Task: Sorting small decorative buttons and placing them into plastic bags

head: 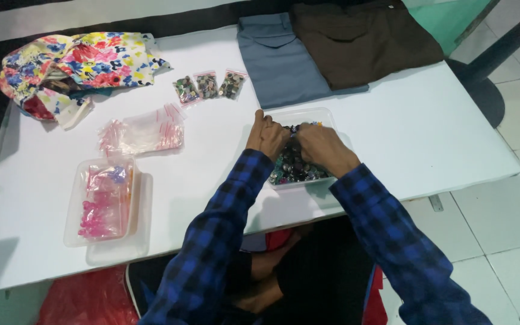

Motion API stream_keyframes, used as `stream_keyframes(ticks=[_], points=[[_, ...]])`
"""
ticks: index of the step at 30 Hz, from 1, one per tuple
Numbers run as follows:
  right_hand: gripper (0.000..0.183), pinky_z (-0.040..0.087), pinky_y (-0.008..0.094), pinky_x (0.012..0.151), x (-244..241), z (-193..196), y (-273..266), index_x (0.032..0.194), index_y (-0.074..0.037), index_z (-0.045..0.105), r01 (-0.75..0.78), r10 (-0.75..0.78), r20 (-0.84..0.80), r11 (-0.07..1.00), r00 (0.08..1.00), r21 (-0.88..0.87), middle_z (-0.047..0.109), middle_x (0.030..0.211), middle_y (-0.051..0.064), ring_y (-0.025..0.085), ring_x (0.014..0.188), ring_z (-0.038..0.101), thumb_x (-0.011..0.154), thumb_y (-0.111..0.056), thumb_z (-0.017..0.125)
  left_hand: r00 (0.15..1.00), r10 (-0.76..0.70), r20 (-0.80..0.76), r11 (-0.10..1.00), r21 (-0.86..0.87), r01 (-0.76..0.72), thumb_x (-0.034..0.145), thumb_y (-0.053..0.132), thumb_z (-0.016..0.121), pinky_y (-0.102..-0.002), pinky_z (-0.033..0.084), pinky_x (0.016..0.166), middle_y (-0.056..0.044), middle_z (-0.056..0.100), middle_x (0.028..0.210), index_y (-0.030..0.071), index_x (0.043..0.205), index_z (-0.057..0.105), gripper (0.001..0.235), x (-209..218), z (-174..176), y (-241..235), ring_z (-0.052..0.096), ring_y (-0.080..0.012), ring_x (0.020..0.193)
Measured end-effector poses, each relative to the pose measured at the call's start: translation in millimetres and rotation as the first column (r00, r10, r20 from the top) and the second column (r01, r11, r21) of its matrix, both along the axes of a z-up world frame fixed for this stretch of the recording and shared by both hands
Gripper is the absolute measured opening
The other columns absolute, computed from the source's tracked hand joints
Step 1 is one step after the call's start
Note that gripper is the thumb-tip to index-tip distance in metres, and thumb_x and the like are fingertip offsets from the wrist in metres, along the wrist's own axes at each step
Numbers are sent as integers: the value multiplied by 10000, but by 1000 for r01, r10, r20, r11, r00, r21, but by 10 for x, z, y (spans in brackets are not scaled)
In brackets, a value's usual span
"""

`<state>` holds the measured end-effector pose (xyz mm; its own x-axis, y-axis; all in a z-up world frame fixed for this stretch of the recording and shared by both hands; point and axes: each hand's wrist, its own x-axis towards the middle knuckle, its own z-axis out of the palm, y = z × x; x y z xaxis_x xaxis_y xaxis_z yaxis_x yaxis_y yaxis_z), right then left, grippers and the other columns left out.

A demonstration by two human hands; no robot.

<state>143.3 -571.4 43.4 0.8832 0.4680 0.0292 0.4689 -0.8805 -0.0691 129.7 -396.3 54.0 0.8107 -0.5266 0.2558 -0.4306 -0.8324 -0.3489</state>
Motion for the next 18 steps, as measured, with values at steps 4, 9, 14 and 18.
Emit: stream_keyframes(ticks=[4, 9, 14, 18], points=[[216, 593, 550, 736, -367, 1092, 68, 1061, -37, 746, 4, 6, -131, 997, 991, 76, 732, 928, 214, 460, 915, 727, 918, -147, 626, 999, -14, -39, 994, -108, 9, 831, 42, 671, -514, 318, 916, -53, 711, 729, 157, 838, 741, 135, -32, 153, 73, 670, -261, 787], [242, 600, 531, 832, -578, 1379, 54, 1026, -56, 791, 60, -101, -334, 990, 937, -129, 774, 967, 231, 437, 994, 733, 883, -136, 612, 974, -43, -223, 940, -338, -36, 848, 151, 666, -439, 375, 894, -10, 713, 751, 251, 880, 760, 141, 244, -34, 112, 703, -243, 756], [228, 604, 546, 747, -257, 691, -5, 985, -33, 791, -11, -59, -299, 974, 952, -226, 772, 898, 215, 428, 898, 746, 785, -93, 701, 943, -95, -318, 925, -379, -34, 888, 175, 694, -452, 433, 966, -22, 745, 793, 267, 1179, 686, 306, 52, 183, 249, 748, -289, 864], [306, 579, 597, 771, -154, 607, 25, 1068, 110, 727, -74, 80, -177, 996, 981, 42, 732, 948, 342, 546, 938, 696, 808, 41, 579, 940, -106, -324, 877, -476, -66, 958, 157, 585, -469, 502, 972, -78, 748, 825, 245, 1213, 616, 272, -84, 167, 367, 757, -336, 892]])
